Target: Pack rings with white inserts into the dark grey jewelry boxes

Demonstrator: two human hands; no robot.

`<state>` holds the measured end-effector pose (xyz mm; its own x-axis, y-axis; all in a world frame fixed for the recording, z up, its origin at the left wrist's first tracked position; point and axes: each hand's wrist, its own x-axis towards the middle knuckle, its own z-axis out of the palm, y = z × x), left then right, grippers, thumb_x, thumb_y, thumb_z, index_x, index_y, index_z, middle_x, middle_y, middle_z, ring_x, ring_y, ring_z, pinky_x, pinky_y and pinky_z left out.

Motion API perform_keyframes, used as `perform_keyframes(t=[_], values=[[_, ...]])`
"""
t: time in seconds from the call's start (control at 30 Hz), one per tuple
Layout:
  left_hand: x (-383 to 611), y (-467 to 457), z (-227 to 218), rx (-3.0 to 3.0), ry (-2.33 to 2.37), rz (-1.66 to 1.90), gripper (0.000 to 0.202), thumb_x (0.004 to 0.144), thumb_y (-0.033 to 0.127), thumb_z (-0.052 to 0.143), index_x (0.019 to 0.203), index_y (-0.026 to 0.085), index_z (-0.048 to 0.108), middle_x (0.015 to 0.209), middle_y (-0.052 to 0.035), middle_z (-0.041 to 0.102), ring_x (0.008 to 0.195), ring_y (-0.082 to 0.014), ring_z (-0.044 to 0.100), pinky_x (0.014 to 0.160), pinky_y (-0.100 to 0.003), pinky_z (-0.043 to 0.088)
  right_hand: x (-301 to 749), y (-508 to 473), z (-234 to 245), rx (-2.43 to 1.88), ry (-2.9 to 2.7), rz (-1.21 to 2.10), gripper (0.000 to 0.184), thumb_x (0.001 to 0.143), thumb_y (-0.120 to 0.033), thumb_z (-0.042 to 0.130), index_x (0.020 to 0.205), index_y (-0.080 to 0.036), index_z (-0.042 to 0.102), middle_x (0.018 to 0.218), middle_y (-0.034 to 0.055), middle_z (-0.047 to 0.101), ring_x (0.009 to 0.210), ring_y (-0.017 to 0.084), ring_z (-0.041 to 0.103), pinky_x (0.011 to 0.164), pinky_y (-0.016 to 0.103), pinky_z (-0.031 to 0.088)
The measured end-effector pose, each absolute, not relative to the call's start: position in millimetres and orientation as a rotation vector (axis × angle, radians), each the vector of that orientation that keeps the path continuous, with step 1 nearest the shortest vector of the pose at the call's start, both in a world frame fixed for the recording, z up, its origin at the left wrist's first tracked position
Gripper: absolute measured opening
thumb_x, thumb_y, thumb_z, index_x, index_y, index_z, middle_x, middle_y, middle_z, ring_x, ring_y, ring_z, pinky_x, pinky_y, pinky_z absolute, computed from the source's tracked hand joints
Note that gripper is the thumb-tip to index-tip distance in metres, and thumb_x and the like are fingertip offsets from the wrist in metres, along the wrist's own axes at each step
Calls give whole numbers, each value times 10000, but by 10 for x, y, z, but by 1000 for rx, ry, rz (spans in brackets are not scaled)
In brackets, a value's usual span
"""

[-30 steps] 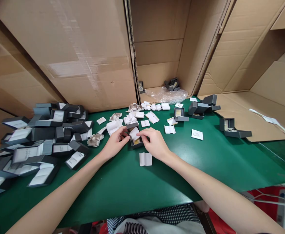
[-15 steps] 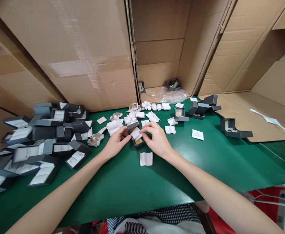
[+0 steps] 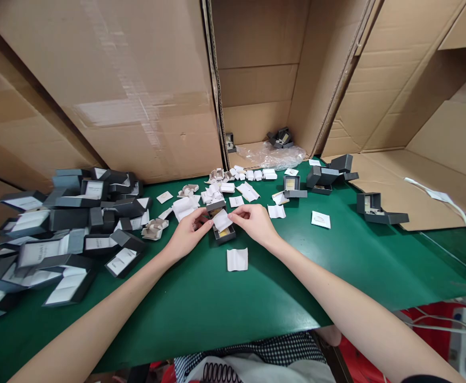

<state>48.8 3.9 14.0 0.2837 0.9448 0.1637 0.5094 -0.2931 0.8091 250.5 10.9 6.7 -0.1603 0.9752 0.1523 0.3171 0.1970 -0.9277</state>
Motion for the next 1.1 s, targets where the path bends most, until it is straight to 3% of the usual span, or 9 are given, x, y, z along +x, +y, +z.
perform_keyframes(t=[0.3, 0.6, 1.1], values=[[478, 49, 142, 1883, 1294, 866, 336, 838, 373, 532, 1092, 156, 566, 899, -52, 630, 807, -191, 598, 686, -271, 478, 2501, 107, 86, -1279, -1680, 995, 232, 722, -371, 636, 735, -145, 689, 673, 47, 661, 581, 144, 546, 545, 266, 429], [461, 80, 105, 1783, 1182, 886, 343, 827, 307, 543, 1133, 154, 566, 876, -43, 632, 758, -174, 610, 707, -287, 516, 2516, 79, 144, -1188, -1601, 1210, 210, 730, -348, 628, 736, -139, 648, 681, 32, 635, 546, 111, 531, 549, 253, 447], [463, 90, 61, 1834, 1134, 905, 229, 807, 194, 501, 1021, 164, 576, 915, -36, 620, 846, -173, 583, 755, -280, 498, 2426, 7, 138, -1203, -1831, 746, 100, 780, -235, 592, 720, -167, 635, 644, 4, 635, 530, 103, 512, 513, 225, 395]])
